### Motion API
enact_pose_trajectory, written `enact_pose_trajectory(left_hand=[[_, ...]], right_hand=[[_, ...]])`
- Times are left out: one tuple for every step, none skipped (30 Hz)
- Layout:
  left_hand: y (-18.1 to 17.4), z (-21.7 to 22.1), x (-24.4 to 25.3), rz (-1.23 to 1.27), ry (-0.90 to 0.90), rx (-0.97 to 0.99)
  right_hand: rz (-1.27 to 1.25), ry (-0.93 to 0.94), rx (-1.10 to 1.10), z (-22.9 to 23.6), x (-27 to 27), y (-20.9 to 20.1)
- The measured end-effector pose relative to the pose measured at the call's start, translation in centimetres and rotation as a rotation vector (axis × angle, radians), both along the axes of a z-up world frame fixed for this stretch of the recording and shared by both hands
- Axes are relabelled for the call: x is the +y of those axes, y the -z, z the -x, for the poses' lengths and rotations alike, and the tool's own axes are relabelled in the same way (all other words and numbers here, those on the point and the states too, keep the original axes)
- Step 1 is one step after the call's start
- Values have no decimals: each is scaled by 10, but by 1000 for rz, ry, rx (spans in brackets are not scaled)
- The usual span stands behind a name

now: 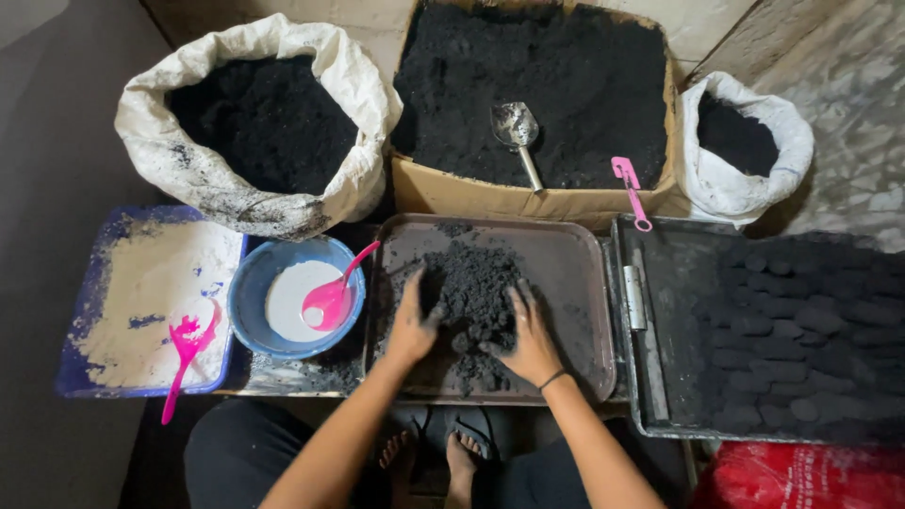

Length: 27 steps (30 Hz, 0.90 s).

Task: Mixing and kneading black charcoal powder in a metal tray by hand to achieve a uniform consistency.

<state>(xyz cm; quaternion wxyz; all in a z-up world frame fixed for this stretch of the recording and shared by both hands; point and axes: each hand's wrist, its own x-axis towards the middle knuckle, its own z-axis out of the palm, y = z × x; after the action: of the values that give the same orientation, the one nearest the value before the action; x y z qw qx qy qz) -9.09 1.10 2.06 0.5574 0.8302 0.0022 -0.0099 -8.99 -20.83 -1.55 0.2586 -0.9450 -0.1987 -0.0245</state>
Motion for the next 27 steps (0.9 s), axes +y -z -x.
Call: enact_pose_trajectory(left_hand=[[-13,5,8,2,-2,0],[-27,8,18,-229,112,-55],[-41,12,27,-460,225,-110],[-23,14,35,-461,226,-103],[-5,17,42,-765,397,-42],[13,18,50,-1068,571,19],[17,26,49,-1069,575,21],[21,33,48,-1085,570,13],[25,41,47,-1101,565,6],[28,43,46,-1101,565,6],[32,44,44,-1078,529,-34],[35,49,42,-1054,487,-70],[51,51,42,-1054,481,-65],[66,51,42,-1035,412,-73],[81,51,42,-1015,342,-80],[85,48,41,-1017,338,-84],[90,46,40,-934,282,-30],[95,47,39,-848,226,29],[68,44,31,-848,223,30],[42,42,23,-660,173,28],[15,39,15,-471,122,27],[-11,40,8,-471,124,23],[-38,42,1,-488,169,37],[-64,44,-6,-506,210,50],[-51,42,-14,-508,208,47],[-37,39,-22,-721,240,-12],[-24,36,-30,-935,269,-73]], right_hand=[[2,-2,0,7,-12,3],[113,15,17,13,-21,6],[224,32,34,18,-31,10],[223,31,40,21,-37,26],[332,-150,65,24,-42,41],[439,-330,86,26,-48,56],[437,-328,89,32,-41,49],[453,-400,157,35,-35,43],[467,-471,224,40,-29,36],[467,-471,224,39,-24,23],[450,-474,276,40,-19,10],[434,-484,327,40,-14,-2],[435,-491,326,41,-16,1],[354,-407,329,41,-18,4],[273,-322,331,41,-20,7],[274,-322,325,35,-16,1],[80,-186,306,30,-14,-6],[-113,-51,289,27,-11,-12],[-113,-54,289,18,-8,-20],[-259,5,289,10,-5,-29],[-405,66,288,2,-2,-38],[-406,68,285,-4,3,-52],[-356,67,313,-10,9,-65],[-306,62,340,-17,16,-78],[-308,60,337,-18,22,-85],[-178,33,375,-21,28,-92],[-47,7,412,-24,35,-99]])
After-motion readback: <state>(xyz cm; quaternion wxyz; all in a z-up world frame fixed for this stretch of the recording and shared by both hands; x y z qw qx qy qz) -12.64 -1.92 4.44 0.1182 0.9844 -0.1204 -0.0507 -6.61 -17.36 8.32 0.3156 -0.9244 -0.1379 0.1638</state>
